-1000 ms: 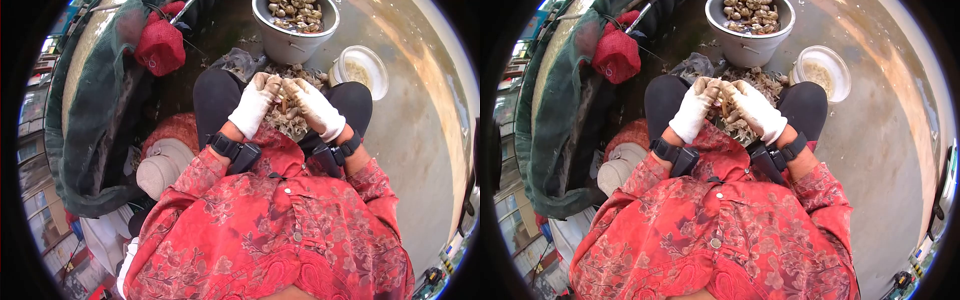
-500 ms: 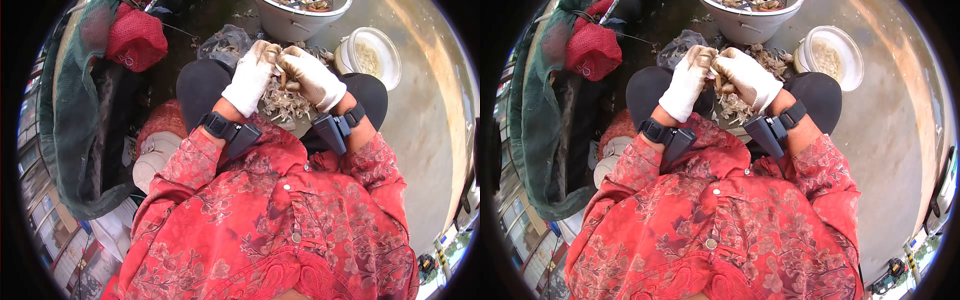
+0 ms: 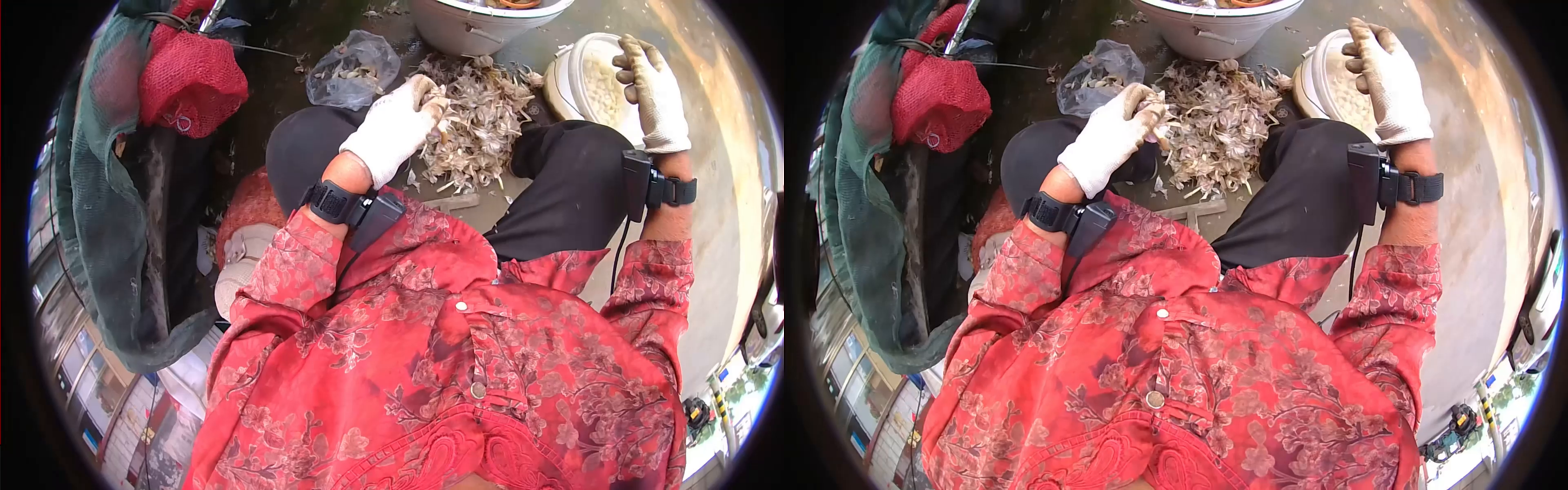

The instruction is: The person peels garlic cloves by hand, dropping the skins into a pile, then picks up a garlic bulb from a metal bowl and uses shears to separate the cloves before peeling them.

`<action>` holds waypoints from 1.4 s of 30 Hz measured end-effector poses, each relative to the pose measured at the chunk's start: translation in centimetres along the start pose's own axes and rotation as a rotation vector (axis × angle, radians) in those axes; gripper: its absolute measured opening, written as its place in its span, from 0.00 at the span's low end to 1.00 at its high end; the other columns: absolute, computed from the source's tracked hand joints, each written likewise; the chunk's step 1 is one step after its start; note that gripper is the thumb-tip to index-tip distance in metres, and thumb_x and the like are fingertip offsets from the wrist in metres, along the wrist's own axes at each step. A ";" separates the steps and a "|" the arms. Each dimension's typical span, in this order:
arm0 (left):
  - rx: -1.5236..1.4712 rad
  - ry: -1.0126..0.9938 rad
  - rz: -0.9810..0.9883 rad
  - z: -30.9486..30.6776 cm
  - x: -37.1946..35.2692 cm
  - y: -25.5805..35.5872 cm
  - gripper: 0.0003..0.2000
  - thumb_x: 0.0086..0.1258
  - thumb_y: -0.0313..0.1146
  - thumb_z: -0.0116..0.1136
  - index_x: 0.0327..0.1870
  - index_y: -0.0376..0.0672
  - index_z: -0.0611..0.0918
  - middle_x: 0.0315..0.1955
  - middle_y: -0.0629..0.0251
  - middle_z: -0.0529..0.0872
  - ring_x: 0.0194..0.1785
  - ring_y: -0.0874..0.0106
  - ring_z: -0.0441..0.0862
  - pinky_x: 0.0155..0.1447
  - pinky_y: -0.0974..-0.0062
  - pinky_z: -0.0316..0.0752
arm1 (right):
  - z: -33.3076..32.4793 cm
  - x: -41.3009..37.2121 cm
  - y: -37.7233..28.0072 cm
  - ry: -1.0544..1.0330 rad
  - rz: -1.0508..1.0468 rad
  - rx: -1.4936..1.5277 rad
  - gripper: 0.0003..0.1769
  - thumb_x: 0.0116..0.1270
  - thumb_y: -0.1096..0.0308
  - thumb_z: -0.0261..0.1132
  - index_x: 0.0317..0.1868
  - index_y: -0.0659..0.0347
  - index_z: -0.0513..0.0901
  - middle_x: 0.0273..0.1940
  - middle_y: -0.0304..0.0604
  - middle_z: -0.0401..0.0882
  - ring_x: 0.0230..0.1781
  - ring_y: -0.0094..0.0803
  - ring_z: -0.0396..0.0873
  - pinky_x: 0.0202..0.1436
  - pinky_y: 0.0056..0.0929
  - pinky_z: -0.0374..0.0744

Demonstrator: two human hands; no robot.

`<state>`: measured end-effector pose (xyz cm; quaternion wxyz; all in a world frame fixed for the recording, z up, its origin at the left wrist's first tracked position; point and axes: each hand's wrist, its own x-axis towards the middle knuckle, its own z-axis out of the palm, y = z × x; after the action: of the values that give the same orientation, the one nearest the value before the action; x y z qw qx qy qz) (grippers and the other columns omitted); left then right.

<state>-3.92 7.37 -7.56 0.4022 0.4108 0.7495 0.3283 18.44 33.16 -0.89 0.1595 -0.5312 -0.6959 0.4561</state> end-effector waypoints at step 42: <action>0.101 -0.103 0.227 -3.9 12.7 3.8 0.14 0.71 0.40 0.48 0.40 0.36 0.76 0.35 0.46 0.79 0.43 0.48 0.77 0.48 0.58 0.71 | 13.3 17.0 -4.5 -0.376 -0.394 -0.557 0.19 0.67 0.59 0.59 0.53 0.62 0.74 0.46 0.60 0.80 0.50 0.54 0.77 0.52 0.42 0.74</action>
<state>-10.27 19.58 -6.89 0.3794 0.5289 0.6921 0.3120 -0.21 41.92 -8.80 -0.0365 -0.3173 -0.8990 0.2997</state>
